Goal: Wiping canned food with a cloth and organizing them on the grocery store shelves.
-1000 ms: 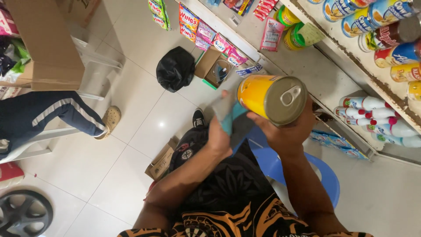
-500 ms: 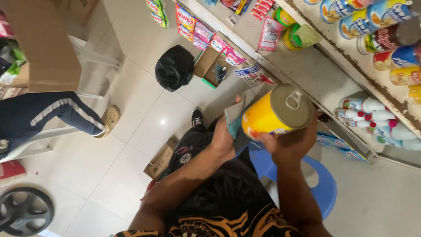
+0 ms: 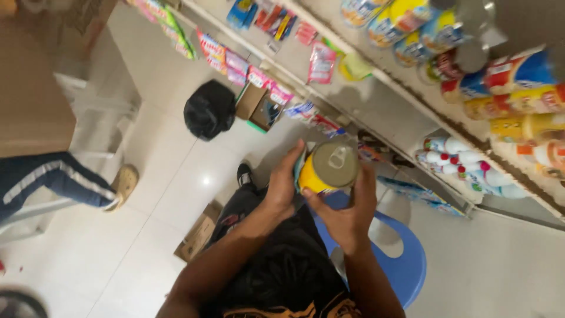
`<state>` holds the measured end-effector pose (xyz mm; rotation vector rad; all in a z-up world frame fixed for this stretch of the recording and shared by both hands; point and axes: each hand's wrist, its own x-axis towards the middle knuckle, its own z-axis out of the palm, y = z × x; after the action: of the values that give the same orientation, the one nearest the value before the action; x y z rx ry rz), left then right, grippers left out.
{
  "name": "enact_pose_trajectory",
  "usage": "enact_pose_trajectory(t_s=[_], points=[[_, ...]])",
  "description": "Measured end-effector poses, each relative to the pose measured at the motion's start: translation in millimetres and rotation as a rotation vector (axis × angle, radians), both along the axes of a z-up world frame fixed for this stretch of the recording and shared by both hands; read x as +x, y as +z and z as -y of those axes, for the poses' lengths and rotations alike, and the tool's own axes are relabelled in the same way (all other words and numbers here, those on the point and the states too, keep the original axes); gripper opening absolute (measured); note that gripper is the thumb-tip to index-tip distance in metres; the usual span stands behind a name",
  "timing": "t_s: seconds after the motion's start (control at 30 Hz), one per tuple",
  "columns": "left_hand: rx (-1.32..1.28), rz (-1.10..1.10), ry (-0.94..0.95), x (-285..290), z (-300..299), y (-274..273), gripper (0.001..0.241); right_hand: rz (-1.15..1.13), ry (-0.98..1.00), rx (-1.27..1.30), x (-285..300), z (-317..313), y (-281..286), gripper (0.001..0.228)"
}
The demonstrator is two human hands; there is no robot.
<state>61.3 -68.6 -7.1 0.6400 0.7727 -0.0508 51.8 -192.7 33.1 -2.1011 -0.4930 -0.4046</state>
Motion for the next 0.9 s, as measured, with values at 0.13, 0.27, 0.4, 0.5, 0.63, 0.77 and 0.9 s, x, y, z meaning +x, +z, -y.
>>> enact_pose_trajectory(t_s=[0.13, 0.27, 0.4, 0.5, 0.63, 0.77, 0.9], points=[[-0.209, -0.107, 0.003, 5, 13, 7, 0.053, 0.035, -0.051, 0.027, 4, 18, 9, 0.083], [-0.317, -0.181, -0.016, 19, 27, 19, 0.055, 0.119, -0.091, 0.166, 22, 32, 37, 0.075], [-0.335, -0.131, -0.141, 24, 43, 13, 0.048, 0.191, -0.229, 0.320, 51, 88, 33, 0.082], [-0.396, -0.132, -0.197, 21, 47, 37, 0.041, 0.452, -0.295, 0.426, 77, 140, 53, 0.100], [-0.652, 0.315, -0.499, 22, 45, 18, 0.070, 0.463, -0.361, 0.491, 107, 207, 112, 0.081], [-0.433, 0.144, -0.416, 23, 51, -5, 0.053, 0.769, -0.490, 0.437, 143, 296, 132, 0.057], [-0.613, 0.212, -0.561, 28, 60, -19, 0.069, 0.759, -0.477, 0.541, 148, 346, 160, 0.068]])
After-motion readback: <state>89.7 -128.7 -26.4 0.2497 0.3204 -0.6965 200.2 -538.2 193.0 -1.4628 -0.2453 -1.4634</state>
